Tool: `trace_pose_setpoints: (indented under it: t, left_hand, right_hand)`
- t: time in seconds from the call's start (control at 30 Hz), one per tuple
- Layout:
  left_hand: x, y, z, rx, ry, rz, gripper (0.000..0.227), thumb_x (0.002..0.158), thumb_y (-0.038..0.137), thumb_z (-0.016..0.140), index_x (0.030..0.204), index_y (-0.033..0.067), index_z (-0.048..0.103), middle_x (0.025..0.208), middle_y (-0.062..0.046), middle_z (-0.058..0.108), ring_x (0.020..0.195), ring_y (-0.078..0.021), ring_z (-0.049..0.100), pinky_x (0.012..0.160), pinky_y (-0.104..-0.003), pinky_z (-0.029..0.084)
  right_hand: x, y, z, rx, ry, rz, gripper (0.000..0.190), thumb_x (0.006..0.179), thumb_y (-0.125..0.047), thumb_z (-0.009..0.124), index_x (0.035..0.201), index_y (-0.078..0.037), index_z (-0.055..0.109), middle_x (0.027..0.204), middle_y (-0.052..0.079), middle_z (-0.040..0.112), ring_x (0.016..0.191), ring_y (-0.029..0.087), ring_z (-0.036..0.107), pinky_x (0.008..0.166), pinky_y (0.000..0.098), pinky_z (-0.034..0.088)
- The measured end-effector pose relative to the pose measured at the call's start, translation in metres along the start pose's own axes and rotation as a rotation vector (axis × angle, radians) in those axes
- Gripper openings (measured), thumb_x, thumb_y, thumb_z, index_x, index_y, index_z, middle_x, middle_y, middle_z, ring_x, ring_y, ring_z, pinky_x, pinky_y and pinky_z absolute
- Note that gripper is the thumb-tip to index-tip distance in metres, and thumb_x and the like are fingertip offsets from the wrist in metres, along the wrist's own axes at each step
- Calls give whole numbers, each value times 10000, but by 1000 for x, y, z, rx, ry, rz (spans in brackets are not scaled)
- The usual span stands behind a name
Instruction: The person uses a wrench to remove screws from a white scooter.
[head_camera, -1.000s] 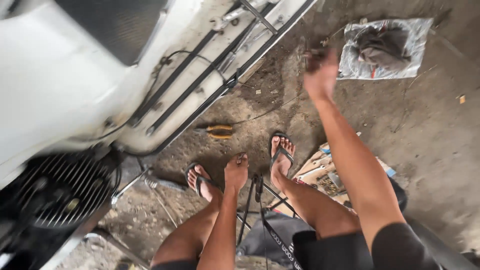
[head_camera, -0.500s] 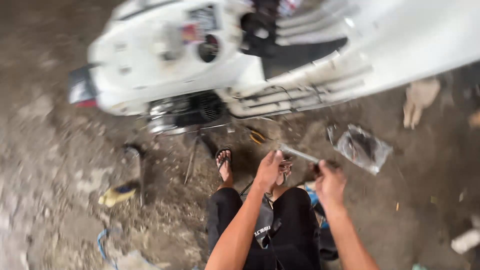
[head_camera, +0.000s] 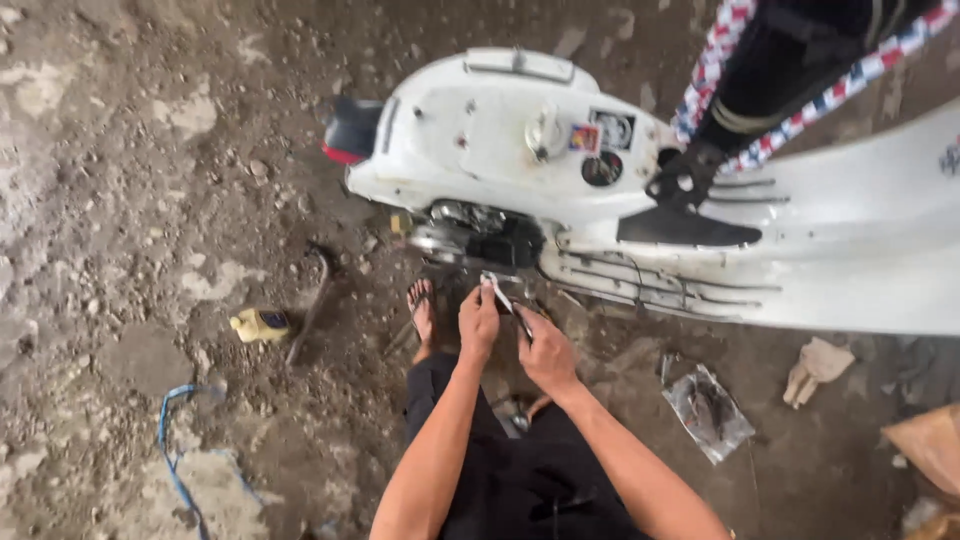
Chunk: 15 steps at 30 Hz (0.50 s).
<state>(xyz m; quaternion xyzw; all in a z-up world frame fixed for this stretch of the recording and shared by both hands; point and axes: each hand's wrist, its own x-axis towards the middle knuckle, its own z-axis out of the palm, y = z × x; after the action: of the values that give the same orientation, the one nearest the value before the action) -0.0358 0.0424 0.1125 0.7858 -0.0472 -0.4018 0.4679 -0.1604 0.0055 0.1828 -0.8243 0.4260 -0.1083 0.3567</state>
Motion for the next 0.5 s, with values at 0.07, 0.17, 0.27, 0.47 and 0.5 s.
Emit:
trace_pose_setpoints:
  t: [0.07, 0.17, 0.27, 0.47, 0.5]
  left_hand:
    - [30, 54, -34, 2, -63, 41, 441, 1073, 448, 476, 1202, 121, 741, 1146, -199, 751, 1158, -368, 681, 983, -503, 510]
    - [93, 113, -78, 97, -171, 116, 467, 1057, 445, 490, 1370, 153, 676, 1231, -213, 733, 1232, -401, 652, 1052, -520, 506]
    - [174, 124, -104, 250, -226, 212, 465, 1033, 403, 514, 1434, 200, 631, 1254, -193, 727, 1228, -414, 649, 1069, -538, 497]
    - [243, 131, -141, 341, -312, 206, 444, 1038, 357, 501, 1432, 202, 634, 1216, -42, 766, 1166, -273, 708, 1048, -458, 522]
    - [248, 134, -142, 319, -330, 205, 443, 1054, 331, 493, 1450, 181, 622, 1221, -40, 763, 1164, -266, 708, 1045, -462, 524]
  right_hand:
    - [49, -20, 21, 129, 46, 89, 301, 1045, -191, 552, 1280, -71, 695, 1103, 196, 726, 1072, 375, 709, 892, 457, 590]
    - [131, -38, 57, 284, 97, 249, 329, 1104, -242, 475, 1292, -41, 655, 1110, 227, 721, 1112, 385, 684, 937, 501, 553]
    - [213, -25, 105, 322, 128, 362, 356, 1119, -285, 452, 1295, -33, 631, 1151, 228, 697, 1157, 377, 661, 999, 510, 508]
    - [276, -31, 156, 530, 163, 640, 398, 1116, -263, 408, 1354, 15, 564, 796, 66, 655, 656, 172, 641, 616, 365, 525]
    - [279, -44, 153, 544, 164, 662, 404, 1115, -254, 400, 1366, 27, 546, 763, 40, 651, 609, 152, 631, 575, 345, 509]
